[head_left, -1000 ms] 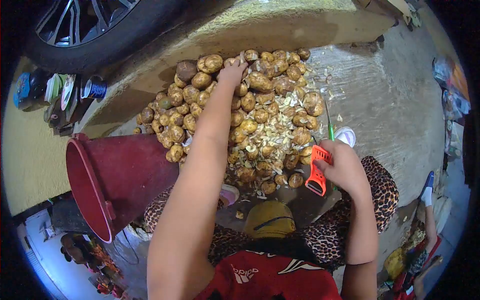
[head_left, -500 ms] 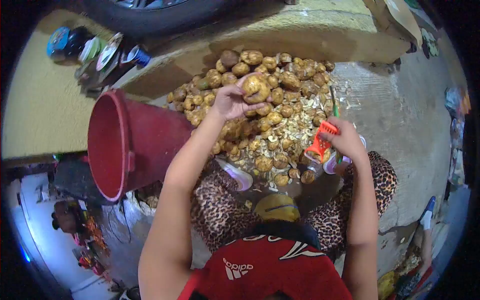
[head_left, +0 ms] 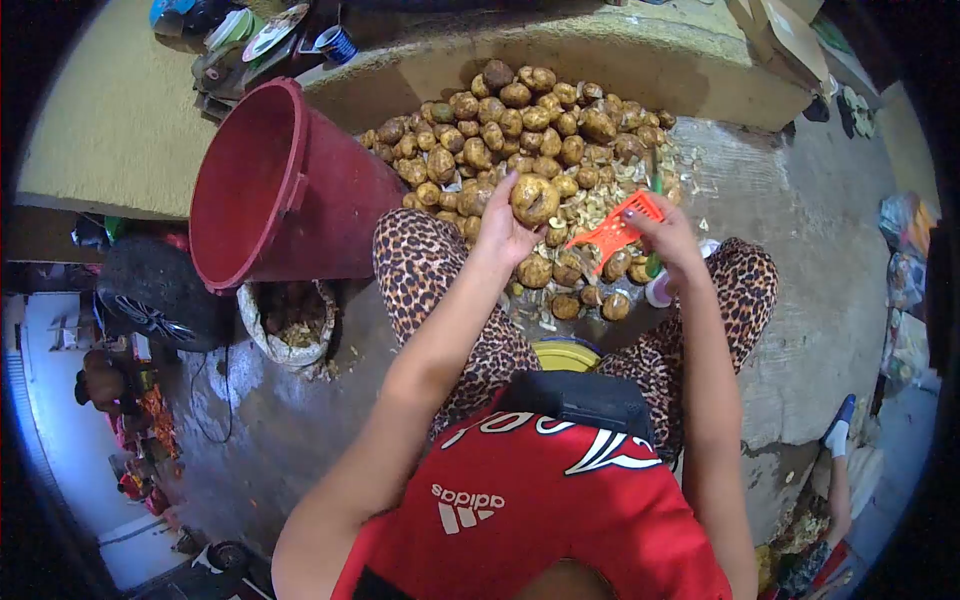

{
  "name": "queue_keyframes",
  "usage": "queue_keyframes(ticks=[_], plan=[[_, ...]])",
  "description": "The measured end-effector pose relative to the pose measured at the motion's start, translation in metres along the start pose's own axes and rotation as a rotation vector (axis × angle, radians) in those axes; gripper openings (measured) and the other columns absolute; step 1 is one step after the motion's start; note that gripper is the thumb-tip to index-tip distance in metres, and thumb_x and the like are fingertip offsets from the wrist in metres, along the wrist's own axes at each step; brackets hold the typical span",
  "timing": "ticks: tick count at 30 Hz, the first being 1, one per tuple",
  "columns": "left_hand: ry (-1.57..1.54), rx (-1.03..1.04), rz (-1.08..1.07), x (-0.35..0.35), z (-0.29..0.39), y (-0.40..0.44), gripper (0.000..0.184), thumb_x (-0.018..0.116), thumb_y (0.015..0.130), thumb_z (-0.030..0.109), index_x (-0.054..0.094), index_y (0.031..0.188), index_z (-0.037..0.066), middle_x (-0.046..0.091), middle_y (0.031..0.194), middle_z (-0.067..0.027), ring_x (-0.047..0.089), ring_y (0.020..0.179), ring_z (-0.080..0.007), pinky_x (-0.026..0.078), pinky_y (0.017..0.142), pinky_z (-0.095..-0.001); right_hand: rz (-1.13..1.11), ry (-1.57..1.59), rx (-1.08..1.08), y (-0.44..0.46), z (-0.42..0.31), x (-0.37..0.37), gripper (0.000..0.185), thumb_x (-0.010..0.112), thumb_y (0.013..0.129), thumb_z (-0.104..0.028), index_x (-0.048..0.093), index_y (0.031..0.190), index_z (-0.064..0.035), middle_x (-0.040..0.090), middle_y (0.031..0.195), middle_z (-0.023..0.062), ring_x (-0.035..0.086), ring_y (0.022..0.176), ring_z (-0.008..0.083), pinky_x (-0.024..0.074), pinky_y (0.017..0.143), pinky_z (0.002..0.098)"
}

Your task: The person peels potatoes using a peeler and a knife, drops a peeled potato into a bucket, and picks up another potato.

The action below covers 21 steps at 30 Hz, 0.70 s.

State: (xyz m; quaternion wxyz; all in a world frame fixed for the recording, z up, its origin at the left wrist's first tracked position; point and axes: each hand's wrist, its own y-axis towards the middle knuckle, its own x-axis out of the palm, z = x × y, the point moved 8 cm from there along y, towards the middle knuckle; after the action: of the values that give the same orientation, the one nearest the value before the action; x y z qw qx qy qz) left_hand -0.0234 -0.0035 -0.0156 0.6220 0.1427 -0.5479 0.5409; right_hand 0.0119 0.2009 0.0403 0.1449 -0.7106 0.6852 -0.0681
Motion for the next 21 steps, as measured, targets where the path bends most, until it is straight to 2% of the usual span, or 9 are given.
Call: queue_keyframes(ticks=[1,2,4,7,10,11,14,15,21], plan=[[0.001,0.022,0.004,0.004,-0.001,-0.005,0.039,0.050,0.086,0.038,0.050,0.108,0.006,0.058,0.104,-0.0109,0.058,0.094,-0.0225,0.048,0.081,-0.0403,0.011,-0.068,0.031,-0.009,0.002,0.008,0.019,0.066,0.077,-0.022,0.060,0.086,-0.0060,0.058,0.069,-0.0010,0.047,0.054,0.0055,0.0381,0.049,0.0213],[0.004,0.046,0.001,0.011,0.001,-0.007,0.039,0.051,0.085,0.037,0.051,0.108,0.005,0.058,0.105,-0.0104,0.058,0.095,-0.0210,0.047,0.084,-0.0405,-0.001,-0.123,-0.052,-0.012,0.001,0.015,0.020,0.066,0.077,-0.022,0.060,0.086,-0.0054,0.058,0.069,-0.0010,0.048,0.055,0.0062,0.0387,0.050,0.0223],[-0.009,0.018,-0.010,0.017,-0.002,-0.017,0.037,0.051,0.083,0.029,0.050,0.109,0.003,0.056,0.107,-0.0130,0.055,0.100,-0.0255,0.045,0.086,-0.0452,-0.016,-0.234,-0.211,-0.016,0.009,0.028,0.021,0.066,0.076,-0.023,0.061,0.085,-0.0042,0.058,0.069,-0.0008,0.049,0.057,0.0076,0.0400,0.053,0.0242],[-0.028,-0.072,-0.076,0.018,-0.008,-0.022,0.038,0.051,0.077,0.020,0.048,0.109,0.000,0.054,0.110,-0.0166,0.053,0.102,-0.0319,0.042,0.088,-0.0519,0.034,-0.171,-0.229,-0.012,0.024,0.024,0.023,0.066,0.075,-0.022,0.060,0.085,-0.0028,0.058,0.071,0.0045,0.053,0.063,0.0149,0.0424,0.060,0.0291],[-0.046,-0.079,-0.113,0.024,-0.009,-0.025,0.040,0.052,0.076,0.021,0.048,0.109,0.000,0.053,0.111,-0.0171,0.052,0.103,-0.0323,0.042,0.088,-0.0519,0.127,-0.488,-0.377,-0.020,0.000,0.017,0.024,0.065,0.074,-0.023,0.060,0.086,-0.0028,0.056,0.073,0.0103,0.055,0.070,0.0226,0.0430,0.064,0.0318],[-0.043,-0.028,-0.093,0.026,-0.007,-0.027,0.039,0.051,0.077,0.021,0.047,0.109,-0.001,0.053,0.111,-0.0174,0.052,0.105,-0.0320,0.042,0.089,-0.0507,0.099,-0.563,-0.321,-0.025,-0.007,0.018,0.024,0.064,0.072,-0.023,0.061,0.086,-0.0037,0.054,0.079,0.0153,0.054,0.076,0.0304,0.0431,0.070,0.0355],[0.028,0.038,-0.035,0.020,-0.003,-0.019,0.039,0.049,0.078,0.019,0.045,0.110,-0.003,0.053,0.110,-0.0181,0.053,0.103,-0.0337,0.043,0.088,-0.0501,0.030,-0.739,-0.405,-0.028,-0.010,0.032,0.020,0.064,0.072,-0.018,0.059,0.085,-0.0028,0.051,0.078,0.0134,0.052,0.080,0.0287,0.0419,0.071,0.0360],[0.033,0.046,-0.067,0.023,-0.002,-0.018,0.039,0.049,0.079,0.019,0.045,0.111,-0.003,0.053,0.110,-0.0187,0.053,0.102,-0.0344,0.044,0.087,-0.0499,-0.007,-0.707,-0.462,-0.032,-0.014,0.040,0.021,0.063,0.070,-0.018,0.059,0.084,-0.0030,0.051,0.081,0.0156,0.052,0.082,0.0317,0.0419,0.073,0.0384],[0.049,0.080,-0.150,0.023,0.001,-0.013,0.040,0.046,0.082,0.019,0.042,0.114,-0.004,0.051,0.113,-0.0214,0.053,0.101,-0.0402,0.048,0.082,-0.0496,-0.097,-0.796,-0.449,-0.027,-0.009,0.060,0.021,0.063,0.070,-0.018,0.059,0.085,-0.0039,0.051,0.084,0.0168,0.052,0.083,0.0334,0.0427,0.073,0.0393]])
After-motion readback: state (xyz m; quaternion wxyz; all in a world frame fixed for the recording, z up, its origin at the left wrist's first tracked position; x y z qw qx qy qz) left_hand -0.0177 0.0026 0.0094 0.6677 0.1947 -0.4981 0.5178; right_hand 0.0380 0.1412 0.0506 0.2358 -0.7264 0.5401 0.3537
